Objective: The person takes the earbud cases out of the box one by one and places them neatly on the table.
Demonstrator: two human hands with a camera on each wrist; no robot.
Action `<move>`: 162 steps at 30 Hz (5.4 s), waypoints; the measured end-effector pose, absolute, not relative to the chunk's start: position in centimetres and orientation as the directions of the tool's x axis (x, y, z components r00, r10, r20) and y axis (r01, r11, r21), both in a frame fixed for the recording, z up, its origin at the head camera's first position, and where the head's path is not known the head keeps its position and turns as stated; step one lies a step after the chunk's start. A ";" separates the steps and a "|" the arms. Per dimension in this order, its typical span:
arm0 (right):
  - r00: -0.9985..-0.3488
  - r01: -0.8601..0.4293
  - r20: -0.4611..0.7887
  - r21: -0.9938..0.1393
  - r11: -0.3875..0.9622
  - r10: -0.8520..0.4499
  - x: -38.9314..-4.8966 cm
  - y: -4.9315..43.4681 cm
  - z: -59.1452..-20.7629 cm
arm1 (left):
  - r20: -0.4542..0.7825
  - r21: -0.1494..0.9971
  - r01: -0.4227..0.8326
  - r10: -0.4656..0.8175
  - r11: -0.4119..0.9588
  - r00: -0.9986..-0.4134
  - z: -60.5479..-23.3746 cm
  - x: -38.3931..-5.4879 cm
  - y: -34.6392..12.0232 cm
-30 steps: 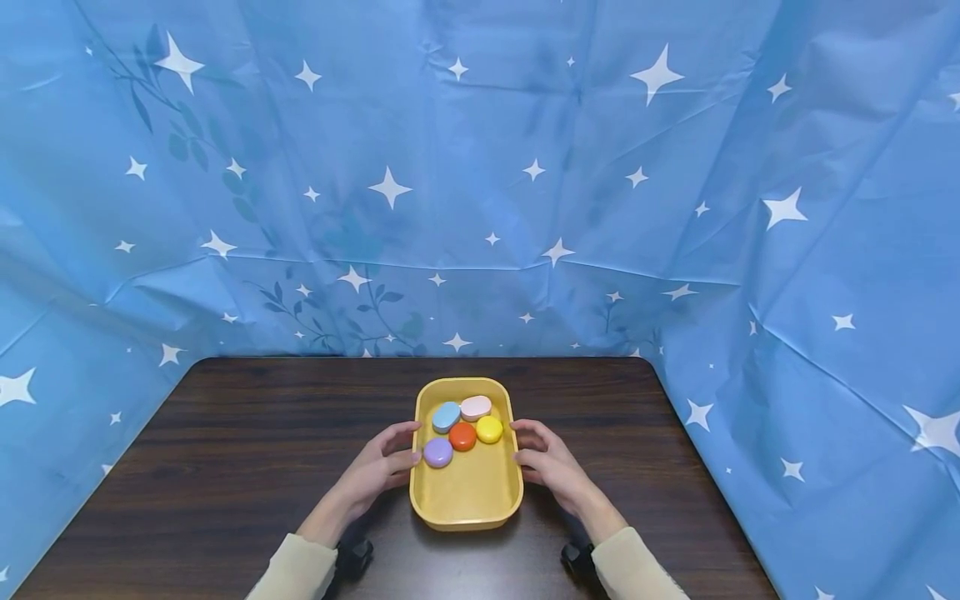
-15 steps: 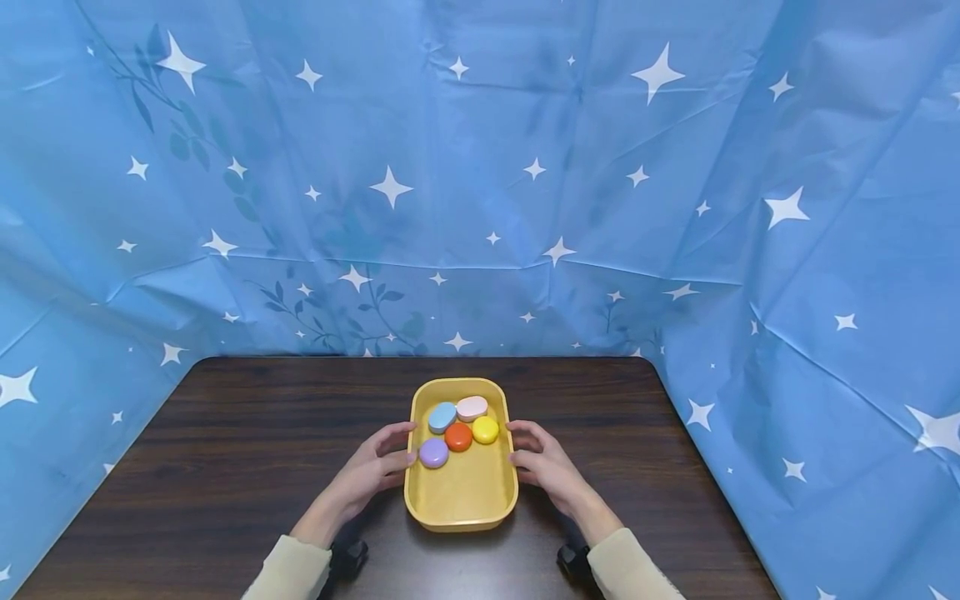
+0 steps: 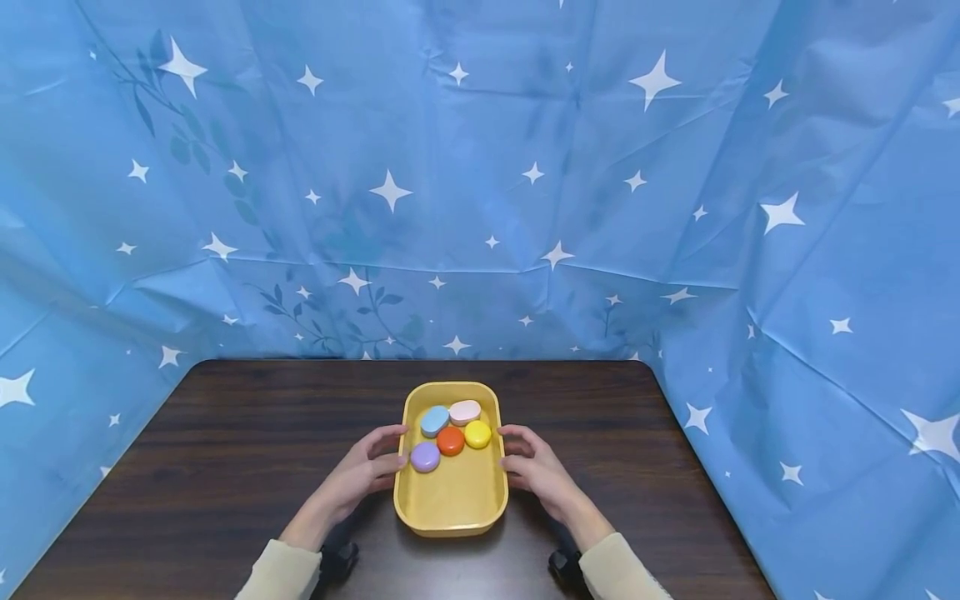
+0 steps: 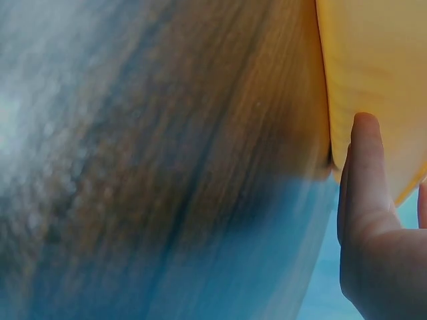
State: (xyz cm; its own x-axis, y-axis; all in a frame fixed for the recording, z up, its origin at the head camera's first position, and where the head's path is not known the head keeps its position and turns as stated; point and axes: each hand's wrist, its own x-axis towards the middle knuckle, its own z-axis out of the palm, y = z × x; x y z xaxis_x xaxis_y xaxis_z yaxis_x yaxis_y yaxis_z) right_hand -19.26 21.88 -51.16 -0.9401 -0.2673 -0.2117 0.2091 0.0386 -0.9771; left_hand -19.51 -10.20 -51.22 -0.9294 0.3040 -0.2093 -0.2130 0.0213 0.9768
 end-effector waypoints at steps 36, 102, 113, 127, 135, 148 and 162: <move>-0.941 0.205 -0.223 -0.974 0.097 -0.255 -19.3 18.8 -50.7 | -0.203 0.979 -0.194 0.208 0.062 -0.957 -50.7 -19.0 -12.5; -0.922 0.154 -0.173 -0.985 0.083 -0.347 -19.8 13.7 -50.5 | -0.247 0.968 -0.240 0.102 0.077 -0.964 -50.7 -18.4 -17.3; -0.918 0.153 -0.182 -0.982 0.109 -0.352 -20.1 13.6 -50.4 | -0.251 0.967 -0.245 0.107 0.065 -0.962 -50.7 -18.8 -17.6; -0.917 0.144 -0.181 -0.981 0.127 -0.355 -20.1 13.3 -50.3 | -0.249 0.967 -0.243 0.094 0.072 -0.964 -50.7 -18.5 -17.9; -0.918 0.132 -0.174 -0.981 0.139 -0.357 -20.1 13.2 -50.3 | -0.253 0.967 -0.248 0.103 0.064 -0.962 -50.7 -18.4 -17.9; -0.908 0.070 -0.148 -0.976 0.205 -0.392 -20.2 13.4 -48.7 | -0.252 0.967 -0.247 0.104 0.064 -0.962 -50.7 -18.4 -17.8; -0.936 -0.067 -0.080 -0.914 0.399 -0.342 -20.5 13.5 -47.0 | -0.242 0.970 -0.238 0.096 0.044 -0.966 -51.0 -18.5 -17.8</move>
